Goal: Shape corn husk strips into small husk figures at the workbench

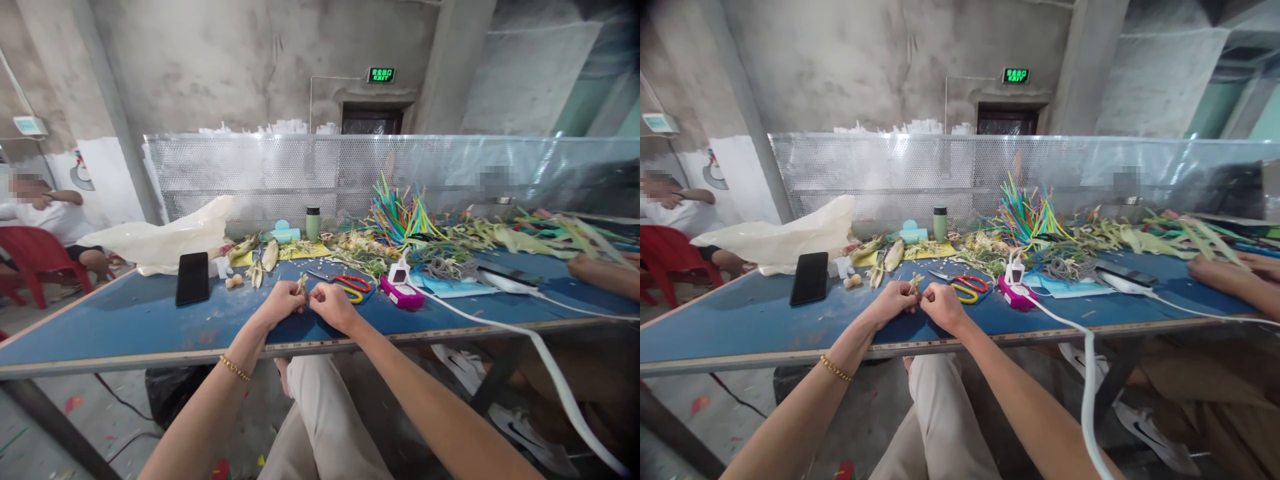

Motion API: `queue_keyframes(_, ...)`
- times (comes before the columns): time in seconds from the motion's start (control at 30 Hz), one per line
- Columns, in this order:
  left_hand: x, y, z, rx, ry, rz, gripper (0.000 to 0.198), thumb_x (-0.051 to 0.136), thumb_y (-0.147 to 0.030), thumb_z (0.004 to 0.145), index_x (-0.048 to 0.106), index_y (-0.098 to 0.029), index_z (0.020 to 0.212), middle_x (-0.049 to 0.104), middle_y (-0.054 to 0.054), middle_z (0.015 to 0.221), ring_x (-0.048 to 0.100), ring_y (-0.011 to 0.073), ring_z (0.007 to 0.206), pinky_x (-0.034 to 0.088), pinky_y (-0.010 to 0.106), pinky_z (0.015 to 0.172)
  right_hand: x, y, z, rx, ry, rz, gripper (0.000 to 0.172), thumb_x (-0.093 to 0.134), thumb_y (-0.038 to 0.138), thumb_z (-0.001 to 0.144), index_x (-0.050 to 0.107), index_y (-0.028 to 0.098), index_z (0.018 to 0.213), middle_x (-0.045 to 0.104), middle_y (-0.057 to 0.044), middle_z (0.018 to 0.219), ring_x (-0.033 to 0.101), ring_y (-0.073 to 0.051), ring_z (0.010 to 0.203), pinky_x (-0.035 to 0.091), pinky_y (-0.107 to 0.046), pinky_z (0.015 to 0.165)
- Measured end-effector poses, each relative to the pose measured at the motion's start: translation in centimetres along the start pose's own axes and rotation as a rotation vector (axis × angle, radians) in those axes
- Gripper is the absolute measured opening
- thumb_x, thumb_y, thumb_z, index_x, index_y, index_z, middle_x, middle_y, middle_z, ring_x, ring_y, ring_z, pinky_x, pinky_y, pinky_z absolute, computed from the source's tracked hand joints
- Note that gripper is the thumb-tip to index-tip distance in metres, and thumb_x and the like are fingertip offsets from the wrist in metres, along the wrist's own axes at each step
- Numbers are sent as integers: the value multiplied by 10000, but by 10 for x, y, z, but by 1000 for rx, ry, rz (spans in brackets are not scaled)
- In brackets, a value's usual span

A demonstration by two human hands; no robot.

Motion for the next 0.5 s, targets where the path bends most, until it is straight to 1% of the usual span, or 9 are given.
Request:
queue_keyframes(0.17, 1, -4, -1, -24, 33, -2, 73, 565, -156, 606, 542, -153, 537, 536, -21, 469, 492, 83, 459, 323, 194, 475, 1, 2, 0, -9, 5, 2, 105, 572, 76, 690, 583, 165, 634, 641, -24, 606, 579, -140, 575, 396, -231, 573)
queue_keyframes(0.3, 5, -3, -2, -42, 73, -95, 14, 574, -163, 589, 571, -150, 585, 562, -19, 498, 505, 87, 467, 347, 201, 490, 1, -3, 0, 21, -7, 98, 91, 572, 101, 699, 579, 173, 644, 598, 8, 548, 551, -125, 535, 381, -218, 538)
queue_keyframes(0.4, 4, 0, -2, -72, 67, -131, 46, 585, -190, 601, 576, -149, 582, 553, -16, 487, 495, 84, 455, 339, 204, 484, 0, -6, 0, 31, -22, 164, 77, 560, 130, 714, 584, 178, 658, 583, 20, 537, 538, -119, 524, 385, -212, 530)
queue_keyframes(0.5, 3, 1, -2, -114, 78, -220, 92, 616, -224, 599, 579, -145, 572, 549, -6, 488, 501, 90, 451, 328, 215, 477, -3, -9, 1, 35, -71, 180, 58, 546, 153, 714, 585, 179, 681, 612, 9, 595, 538, -120, 547, 400, -217, 545)
Point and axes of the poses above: each hand's wrist, its own z-axis towards the middle knuckle, its own x-axis out of the palm, y = z × x, the point moved 7 cm from there along z, towards the middle knuckle
